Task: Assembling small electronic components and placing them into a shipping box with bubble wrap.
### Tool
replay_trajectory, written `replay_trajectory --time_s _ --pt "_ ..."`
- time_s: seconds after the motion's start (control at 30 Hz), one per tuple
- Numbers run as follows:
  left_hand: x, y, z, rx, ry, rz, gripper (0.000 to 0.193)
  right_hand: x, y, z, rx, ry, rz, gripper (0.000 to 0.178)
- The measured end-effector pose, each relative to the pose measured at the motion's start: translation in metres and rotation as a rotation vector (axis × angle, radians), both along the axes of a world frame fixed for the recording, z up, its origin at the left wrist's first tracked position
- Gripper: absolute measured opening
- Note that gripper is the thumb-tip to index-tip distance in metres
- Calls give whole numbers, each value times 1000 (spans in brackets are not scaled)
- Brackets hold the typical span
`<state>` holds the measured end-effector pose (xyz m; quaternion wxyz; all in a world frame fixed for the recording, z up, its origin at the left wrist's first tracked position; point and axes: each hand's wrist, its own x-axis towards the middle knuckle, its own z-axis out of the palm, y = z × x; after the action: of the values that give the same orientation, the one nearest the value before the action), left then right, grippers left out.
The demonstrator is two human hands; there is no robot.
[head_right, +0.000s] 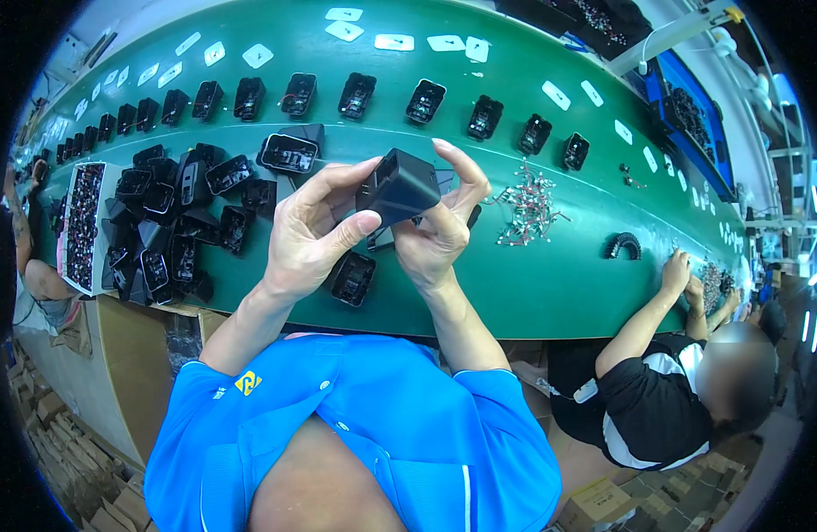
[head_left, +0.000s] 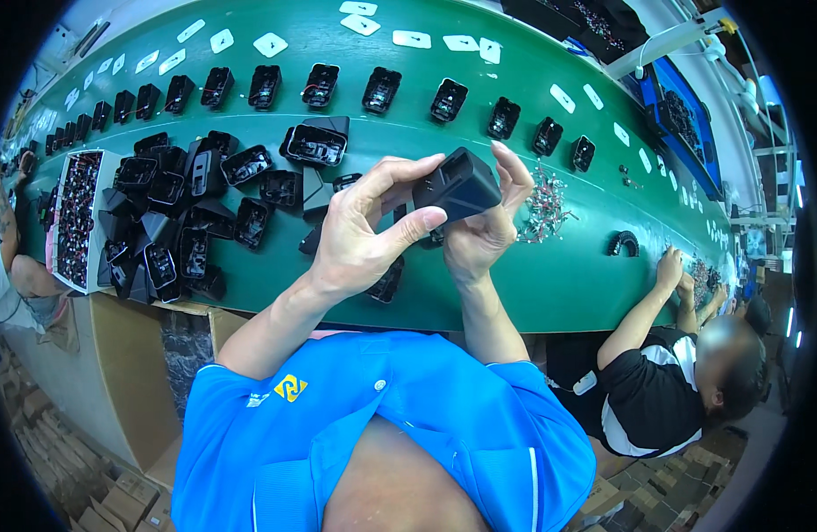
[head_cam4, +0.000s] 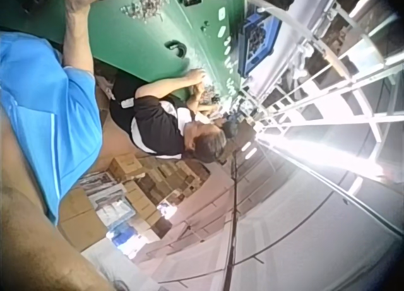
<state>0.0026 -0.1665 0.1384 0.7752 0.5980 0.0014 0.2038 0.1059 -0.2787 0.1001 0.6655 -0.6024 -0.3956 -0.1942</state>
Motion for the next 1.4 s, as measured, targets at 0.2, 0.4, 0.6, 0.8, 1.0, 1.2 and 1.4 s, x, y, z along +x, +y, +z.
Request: replay_trajectory --time_s 0.2,0.4,0.6,0.8,1.0,1.2,1.4 --pt "7 1 1 -110 164 8 52 0 -9 10 -222 104 62 33" --pt "28 -12 -8 -187 319 -69 50 37 -45 22 -592 -251 -86 30" --pt "40 55 -13 1100 264 343 42 184 -147 30 -1004 -394 -635 32" --pt "10 102 -28 1179 520 309 30 299 -256 7 -1596 -67 -755 34" --pt "6 97 -26 1118 590 374 27 323 -251 3 -1750 30 -618 37" --pt "9 109 -34 1239 667 334 29 341 -268 9 -1637 121 -564 42" --pt "7 119 -29 1041 651 413 30 399 -318 -20 -1199 486 -722 44"
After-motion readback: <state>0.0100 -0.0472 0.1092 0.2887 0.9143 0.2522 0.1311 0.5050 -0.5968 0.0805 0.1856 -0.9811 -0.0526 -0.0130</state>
